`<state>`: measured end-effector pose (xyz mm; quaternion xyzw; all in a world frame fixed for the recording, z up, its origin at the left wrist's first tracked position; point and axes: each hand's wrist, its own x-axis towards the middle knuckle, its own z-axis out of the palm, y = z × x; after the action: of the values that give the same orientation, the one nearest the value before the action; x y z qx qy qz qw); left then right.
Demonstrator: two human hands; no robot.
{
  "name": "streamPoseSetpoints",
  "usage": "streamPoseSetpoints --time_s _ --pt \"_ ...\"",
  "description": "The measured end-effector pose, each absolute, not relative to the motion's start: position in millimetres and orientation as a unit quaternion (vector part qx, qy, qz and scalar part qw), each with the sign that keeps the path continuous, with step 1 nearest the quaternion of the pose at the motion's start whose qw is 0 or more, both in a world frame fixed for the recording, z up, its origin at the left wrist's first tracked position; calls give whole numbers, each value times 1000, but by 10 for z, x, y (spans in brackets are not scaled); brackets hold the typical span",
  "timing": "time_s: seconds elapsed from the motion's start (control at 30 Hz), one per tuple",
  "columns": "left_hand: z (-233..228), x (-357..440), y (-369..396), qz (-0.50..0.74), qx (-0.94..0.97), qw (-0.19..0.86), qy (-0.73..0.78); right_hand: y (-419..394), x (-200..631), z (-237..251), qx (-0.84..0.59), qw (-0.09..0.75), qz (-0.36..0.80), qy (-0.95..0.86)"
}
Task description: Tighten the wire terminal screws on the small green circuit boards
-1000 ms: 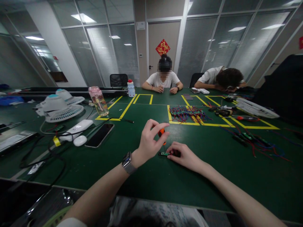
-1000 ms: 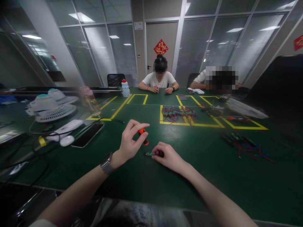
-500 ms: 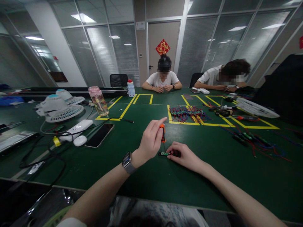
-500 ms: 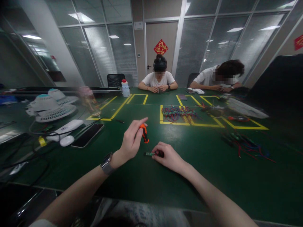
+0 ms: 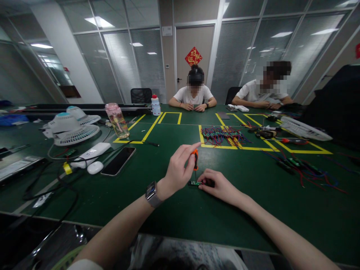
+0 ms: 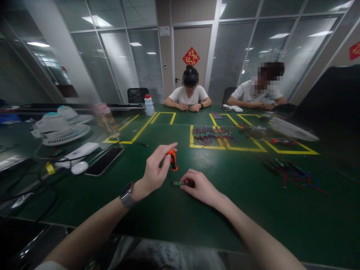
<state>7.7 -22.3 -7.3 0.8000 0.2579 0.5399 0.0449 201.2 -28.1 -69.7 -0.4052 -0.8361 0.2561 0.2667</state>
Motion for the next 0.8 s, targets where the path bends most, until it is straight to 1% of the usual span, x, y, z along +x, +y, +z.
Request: streamPoseSetpoints --time_s 0.13,0.33,0.53,0.7,0.8 --pt "-83 70 -213 547 788 17 280 -286 2013 -696 -407 267 253 -836" --pt "-75 68 -211 545 796 56 258 -286 2015 -701 -404 268 261 -835" --pt "-69 58 -200 553 780 9 292 -287 2015 -705 -403 270 260 -835" --pt "-66 65 -230 529 802 60 272 -281 2019 -714 -401 270 259 -836" --pt "-72 75 -219 536 801 44 264 -286 2018 -713 -402 269 260 -835"
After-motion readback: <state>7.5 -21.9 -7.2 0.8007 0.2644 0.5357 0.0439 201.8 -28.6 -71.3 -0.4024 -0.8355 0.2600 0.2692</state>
